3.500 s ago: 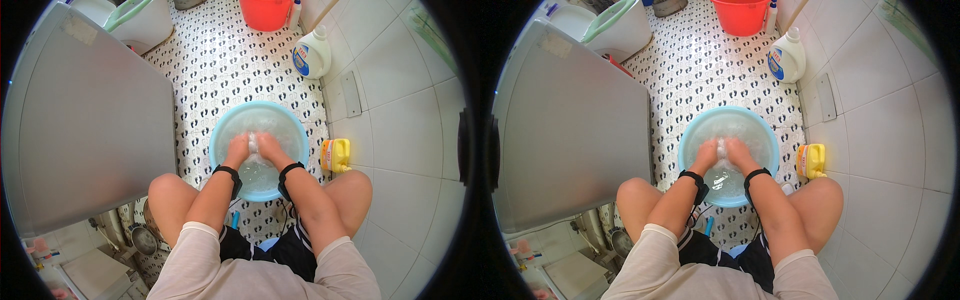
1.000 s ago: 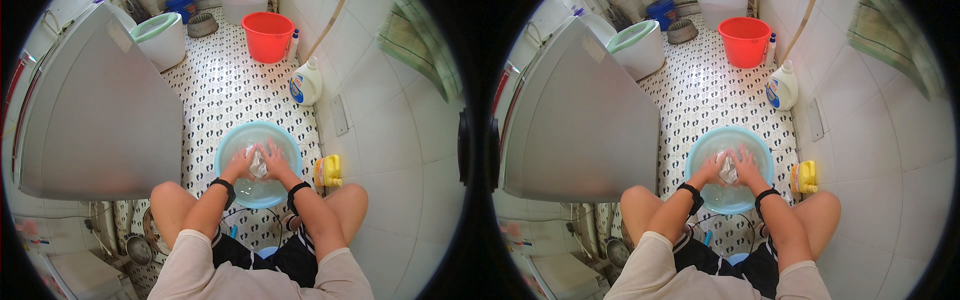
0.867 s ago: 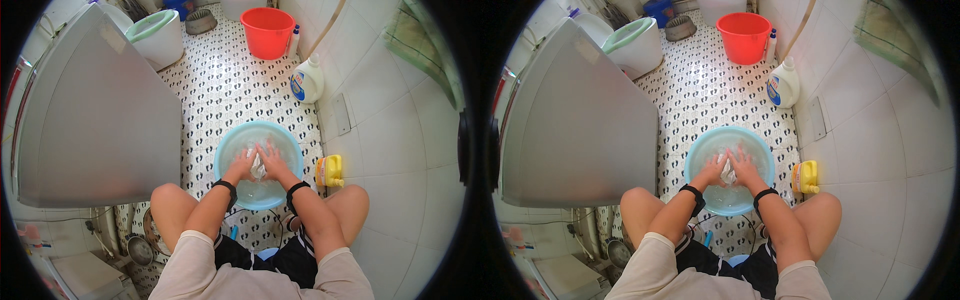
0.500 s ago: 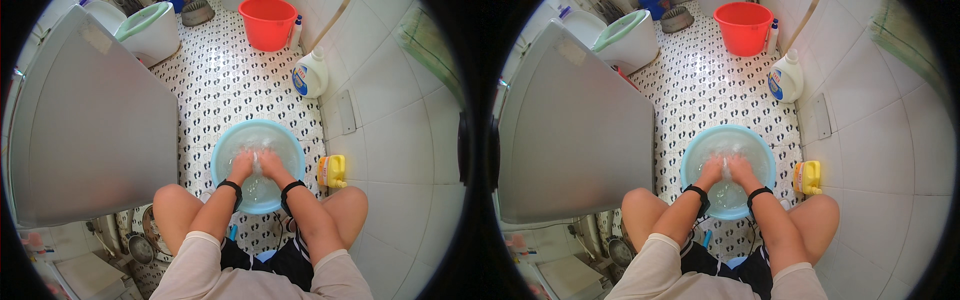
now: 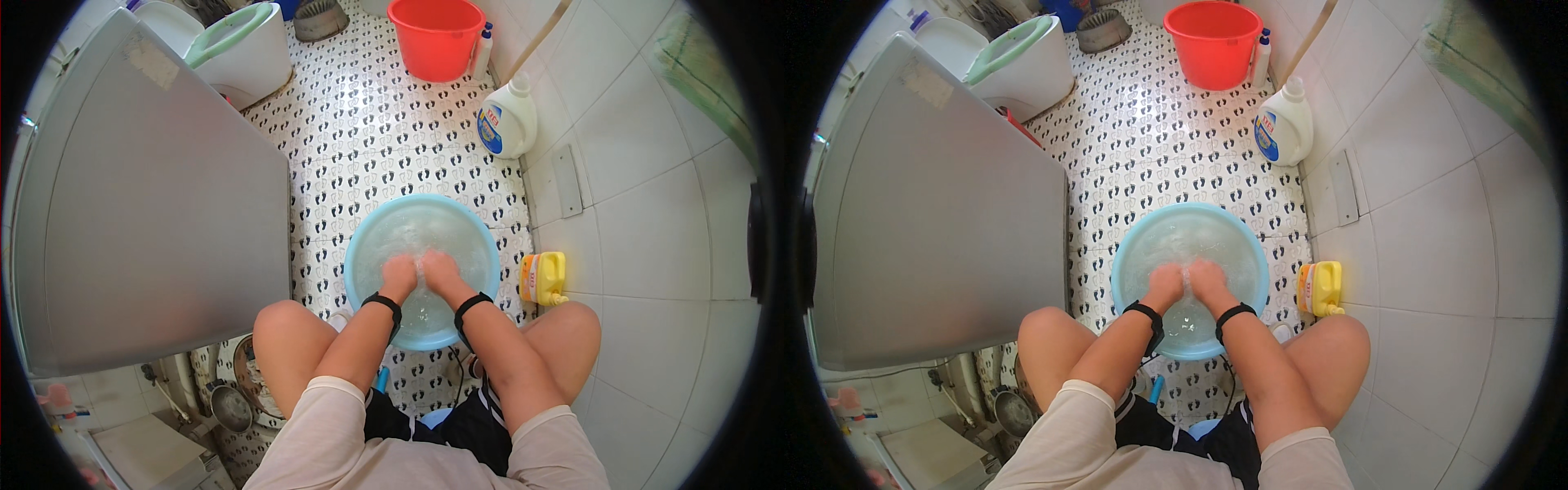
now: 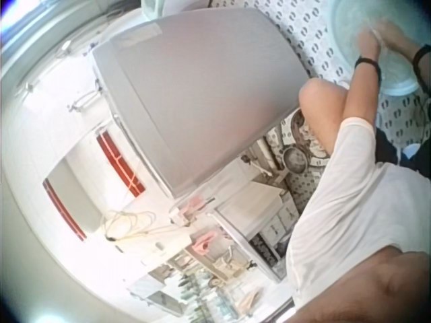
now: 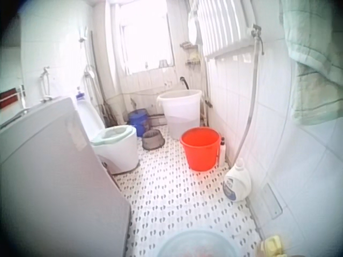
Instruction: The person is washing a white garment by hand in a basin of water, rubbing the fabric together and submerging it repeatedly.
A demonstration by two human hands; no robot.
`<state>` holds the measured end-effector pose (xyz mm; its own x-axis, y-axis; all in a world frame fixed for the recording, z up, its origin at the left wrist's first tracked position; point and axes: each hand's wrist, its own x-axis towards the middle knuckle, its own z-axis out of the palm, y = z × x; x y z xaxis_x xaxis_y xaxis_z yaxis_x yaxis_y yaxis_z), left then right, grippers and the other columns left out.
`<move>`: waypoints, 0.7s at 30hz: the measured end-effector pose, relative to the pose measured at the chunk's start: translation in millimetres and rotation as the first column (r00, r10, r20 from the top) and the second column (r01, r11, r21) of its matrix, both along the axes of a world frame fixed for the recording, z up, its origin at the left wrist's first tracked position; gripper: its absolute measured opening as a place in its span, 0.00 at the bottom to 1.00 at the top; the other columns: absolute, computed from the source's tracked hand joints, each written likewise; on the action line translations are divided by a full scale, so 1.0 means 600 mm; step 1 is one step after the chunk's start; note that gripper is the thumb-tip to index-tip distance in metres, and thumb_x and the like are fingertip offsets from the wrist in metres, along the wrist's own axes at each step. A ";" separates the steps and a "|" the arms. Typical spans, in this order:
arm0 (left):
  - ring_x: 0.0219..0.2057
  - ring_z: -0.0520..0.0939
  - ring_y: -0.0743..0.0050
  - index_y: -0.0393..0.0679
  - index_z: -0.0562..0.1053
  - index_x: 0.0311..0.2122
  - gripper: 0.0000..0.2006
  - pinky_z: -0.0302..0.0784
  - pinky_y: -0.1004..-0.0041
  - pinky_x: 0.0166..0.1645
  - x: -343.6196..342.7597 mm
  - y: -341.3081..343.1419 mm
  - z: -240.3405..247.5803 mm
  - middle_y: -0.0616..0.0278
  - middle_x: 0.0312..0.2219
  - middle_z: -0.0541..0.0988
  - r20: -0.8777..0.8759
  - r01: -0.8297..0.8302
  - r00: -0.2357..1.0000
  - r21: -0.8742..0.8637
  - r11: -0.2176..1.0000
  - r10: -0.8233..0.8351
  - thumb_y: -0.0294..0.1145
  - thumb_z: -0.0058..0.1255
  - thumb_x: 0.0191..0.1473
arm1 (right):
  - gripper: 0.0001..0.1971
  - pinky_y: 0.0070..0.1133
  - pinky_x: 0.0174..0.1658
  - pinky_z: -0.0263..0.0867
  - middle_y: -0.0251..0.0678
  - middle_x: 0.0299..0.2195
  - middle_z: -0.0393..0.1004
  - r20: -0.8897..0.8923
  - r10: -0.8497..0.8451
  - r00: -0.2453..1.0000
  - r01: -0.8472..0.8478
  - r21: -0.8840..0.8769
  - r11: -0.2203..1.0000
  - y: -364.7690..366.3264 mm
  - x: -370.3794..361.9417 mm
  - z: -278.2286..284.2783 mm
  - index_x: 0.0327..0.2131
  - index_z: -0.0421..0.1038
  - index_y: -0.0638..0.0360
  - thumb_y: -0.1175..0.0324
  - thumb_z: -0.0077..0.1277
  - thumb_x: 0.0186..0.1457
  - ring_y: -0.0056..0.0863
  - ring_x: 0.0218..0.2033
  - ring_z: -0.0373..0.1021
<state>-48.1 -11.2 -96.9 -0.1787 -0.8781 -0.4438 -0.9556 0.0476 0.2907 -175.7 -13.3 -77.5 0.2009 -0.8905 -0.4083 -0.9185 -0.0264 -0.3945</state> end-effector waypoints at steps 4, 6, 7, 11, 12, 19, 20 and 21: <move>0.35 0.82 0.55 0.48 0.80 0.27 0.07 0.78 0.59 0.37 -0.004 0.010 0.029 0.57 0.29 0.81 0.046 0.089 0.995 -0.107 0.990 -0.084 0.32 0.50 0.45 | 0.09 0.34 0.40 0.71 0.45 0.35 0.77 -0.179 0.244 0.953 -0.247 0.008 0.969 -0.001 -0.004 0.018 0.32 0.77 0.54 0.70 0.48 0.48 0.42 0.38 0.74; 0.36 0.81 0.54 0.48 0.80 0.30 0.09 0.78 0.59 0.39 -0.003 0.007 0.045 0.56 0.31 0.81 0.020 0.118 0.993 -0.065 0.991 -0.117 0.35 0.49 0.46 | 0.09 0.34 0.39 0.71 0.44 0.34 0.78 -0.216 0.300 0.929 -0.307 0.000 0.952 -0.004 -0.004 0.035 0.31 0.78 0.54 0.70 0.48 0.47 0.42 0.37 0.75; 0.36 0.81 0.54 0.48 0.80 0.30 0.09 0.78 0.59 0.39 -0.002 0.004 0.052 0.56 0.31 0.81 0.020 0.117 0.993 -0.075 0.990 -0.116 0.35 0.49 0.46 | 0.11 0.34 0.40 0.71 0.45 0.36 0.76 -0.193 0.284 0.939 -0.284 0.031 0.958 -0.006 -0.003 0.046 0.35 0.76 0.55 0.68 0.51 0.46 0.43 0.39 0.74; 0.42 0.79 0.54 0.45 0.76 0.37 0.17 0.76 0.60 0.45 -0.008 -0.005 0.084 0.52 0.38 0.79 -0.115 0.027 0.993 -0.058 0.998 -0.034 0.41 0.58 0.41 | 0.31 0.37 0.45 0.68 0.50 0.44 0.69 -0.102 0.152 0.983 -0.160 -0.071 0.985 0.004 -0.024 0.065 0.47 0.66 0.56 0.60 0.63 0.37 0.49 0.45 0.69; 0.43 0.79 0.54 0.44 0.75 0.39 0.21 0.75 0.59 0.46 -0.011 -0.005 0.091 0.51 0.40 0.78 -0.101 -0.014 0.995 -0.029 0.999 0.011 0.43 0.62 0.38 | 0.31 0.37 0.45 0.68 0.50 0.44 0.69 -0.108 0.145 0.984 -0.154 -0.078 0.985 0.002 -0.034 0.076 0.47 0.66 0.56 0.60 0.63 0.37 0.49 0.45 0.69; 0.42 0.78 0.53 0.44 0.72 0.45 0.29 0.74 0.62 0.46 0.076 -0.044 0.113 0.51 0.40 0.78 -0.603 0.173 0.788 0.023 0.985 -0.124 0.41 0.67 0.35 | 0.40 0.37 0.48 0.66 0.53 0.47 0.65 -0.024 0.230 0.973 -0.231 -0.036 0.972 0.003 -0.056 0.148 0.48 0.63 0.57 0.56 0.69 0.28 0.52 0.48 0.65; 0.42 0.78 0.53 0.43 0.71 0.46 0.29 0.74 0.63 0.46 0.067 -0.043 0.142 0.51 0.40 0.78 -0.623 0.066 0.782 0.064 0.996 -0.012 0.40 0.66 0.37 | 0.36 0.37 0.48 0.66 0.52 0.46 0.66 -0.013 0.207 0.978 -0.208 -0.078 0.975 0.004 -0.072 0.137 0.46 0.65 0.58 0.56 0.68 0.31 0.50 0.47 0.66; 0.42 0.78 0.54 0.43 0.70 0.47 0.29 0.73 0.64 0.46 0.064 -0.041 0.168 0.51 0.40 0.78 -0.632 -0.048 0.768 0.104 0.993 0.103 0.39 0.65 0.38 | 0.36 0.37 0.48 0.66 0.52 0.46 0.66 -0.016 0.203 0.979 -0.204 -0.087 0.975 0.002 -0.080 0.125 0.46 0.65 0.58 0.56 0.68 0.31 0.50 0.47 0.66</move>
